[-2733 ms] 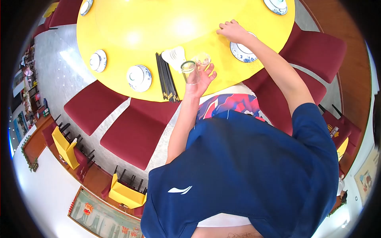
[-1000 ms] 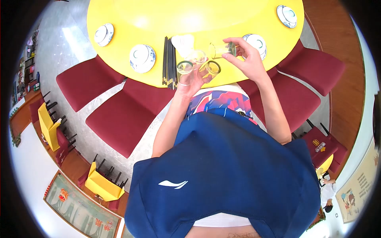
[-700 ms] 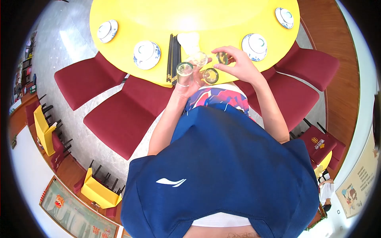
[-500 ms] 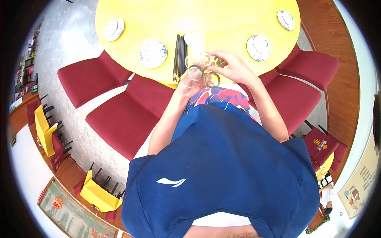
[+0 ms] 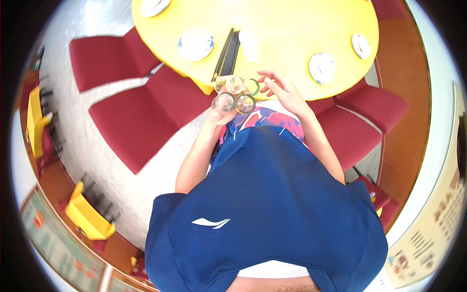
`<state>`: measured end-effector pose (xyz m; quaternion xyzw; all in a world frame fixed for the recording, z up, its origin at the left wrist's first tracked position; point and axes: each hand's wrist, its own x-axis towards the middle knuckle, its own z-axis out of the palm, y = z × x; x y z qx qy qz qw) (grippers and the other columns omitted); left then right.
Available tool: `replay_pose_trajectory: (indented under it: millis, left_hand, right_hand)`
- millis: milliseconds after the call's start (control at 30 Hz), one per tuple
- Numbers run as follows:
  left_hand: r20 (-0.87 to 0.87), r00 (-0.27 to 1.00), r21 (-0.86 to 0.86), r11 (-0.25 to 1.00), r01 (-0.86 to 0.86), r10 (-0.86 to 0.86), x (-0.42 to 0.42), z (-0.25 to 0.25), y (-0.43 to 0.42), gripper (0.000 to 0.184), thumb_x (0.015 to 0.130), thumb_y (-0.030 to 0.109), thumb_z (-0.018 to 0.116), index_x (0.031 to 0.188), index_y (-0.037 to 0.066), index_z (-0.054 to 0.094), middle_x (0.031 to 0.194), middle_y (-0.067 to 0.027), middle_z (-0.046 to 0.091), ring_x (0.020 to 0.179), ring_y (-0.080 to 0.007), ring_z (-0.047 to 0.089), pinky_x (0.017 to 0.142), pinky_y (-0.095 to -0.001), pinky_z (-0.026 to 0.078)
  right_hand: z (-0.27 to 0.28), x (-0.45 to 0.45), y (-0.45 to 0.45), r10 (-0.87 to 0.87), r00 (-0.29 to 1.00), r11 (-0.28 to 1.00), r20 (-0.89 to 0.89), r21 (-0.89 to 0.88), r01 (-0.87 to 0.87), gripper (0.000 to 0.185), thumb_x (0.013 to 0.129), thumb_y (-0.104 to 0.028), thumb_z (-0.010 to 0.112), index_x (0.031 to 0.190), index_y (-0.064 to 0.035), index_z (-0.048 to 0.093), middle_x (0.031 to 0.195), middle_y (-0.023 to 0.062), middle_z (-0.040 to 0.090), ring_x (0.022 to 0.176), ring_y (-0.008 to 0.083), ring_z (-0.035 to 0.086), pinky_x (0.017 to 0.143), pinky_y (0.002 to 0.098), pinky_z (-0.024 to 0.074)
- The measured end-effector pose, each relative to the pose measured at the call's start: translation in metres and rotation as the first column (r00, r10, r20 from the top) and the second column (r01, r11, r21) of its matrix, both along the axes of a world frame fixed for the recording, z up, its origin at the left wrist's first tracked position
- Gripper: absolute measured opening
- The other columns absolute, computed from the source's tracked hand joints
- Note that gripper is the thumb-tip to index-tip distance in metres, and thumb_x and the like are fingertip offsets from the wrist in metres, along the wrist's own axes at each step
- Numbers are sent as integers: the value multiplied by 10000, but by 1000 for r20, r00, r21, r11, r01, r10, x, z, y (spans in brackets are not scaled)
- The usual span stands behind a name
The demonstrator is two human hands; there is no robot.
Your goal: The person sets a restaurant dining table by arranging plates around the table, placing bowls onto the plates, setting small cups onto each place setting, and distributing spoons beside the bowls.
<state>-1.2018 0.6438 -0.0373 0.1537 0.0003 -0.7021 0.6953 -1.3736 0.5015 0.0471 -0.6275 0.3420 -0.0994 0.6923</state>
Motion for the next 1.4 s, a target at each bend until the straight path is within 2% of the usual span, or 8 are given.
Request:
replay_pose_trajectory:
  millis: [300,567,667,867,1000,1100,1167,1400]
  left_hand:
    - [27,823,259,791,-554,567,-69,52,107,368,811,208,733,1125,81,590,1142,-167,625,978,-269,647,828,-411,581]
    - [-423,507,42,575,-817,751,-116,80,204,149,792,197,741,898,182,637,1172,-193,587,874,-276,644,698,-375,579]
    - [-269,536,-139,519,-844,800,-116,85,241,138,834,235,709,918,160,629,1156,-179,590,847,-271,645,716,-399,575]
    - [491,582,322,486,-812,648,-104,70,384,326,941,273,592,1213,106,525,1252,-69,556,1031,-158,570,856,-326,512]
    - [964,139,-16,570,-821,227,-90,62,483,359,943,192,553,1284,99,491,1240,-62,555,1082,-131,547,893,-282,487]
    - [784,510,301,503,-810,352,-81,46,541,530,891,406,631,1257,41,515,1190,-114,588,1033,-201,610,844,-356,555]
    - [-102,555,233,562,-794,826,-62,55,565,443,896,174,638,1274,9,479,1167,-147,596,1031,-237,616,877,-342,545]
    - [-172,310,144,335,-931,935,35,9,629,333,906,261,639,1143,36,578,1073,-100,629,908,-163,614,783,-307,540]
  right_hand:
    - [-53,18,-9,390,919,873,60,293,-390,348,990,-287,476,1232,-51,558,1031,56,638,859,104,597,780,260,470]
    - [-59,51,63,537,836,744,111,405,-532,340,993,-271,464,1231,-45,550,1026,62,639,850,96,590,756,234,456]
    - [-30,77,125,596,768,631,234,455,-628,302,982,-265,482,1184,-58,568,993,58,651,850,102,607,750,237,457]
    - [-26,127,278,714,648,535,266,391,-749,321,979,-300,494,1183,-63,564,966,57,654,826,102,607,725,240,462]
    - [-58,149,401,654,721,489,229,600,-634,358,982,-367,467,1163,-75,567,963,63,658,802,123,612,719,273,471]
    - [-21,157,481,684,698,358,212,736,-574,390,987,-398,443,1167,-73,560,980,73,657,799,134,610,712,283,470]
    - [-11,167,514,705,687,309,178,794,-523,408,988,-413,435,1173,-69,555,994,78,655,804,139,607,709,285,469]
    - [-38,269,547,778,591,313,213,684,-659,494,986,-463,406,1218,-47,535,1032,85,647,844,143,599,724,284,464]
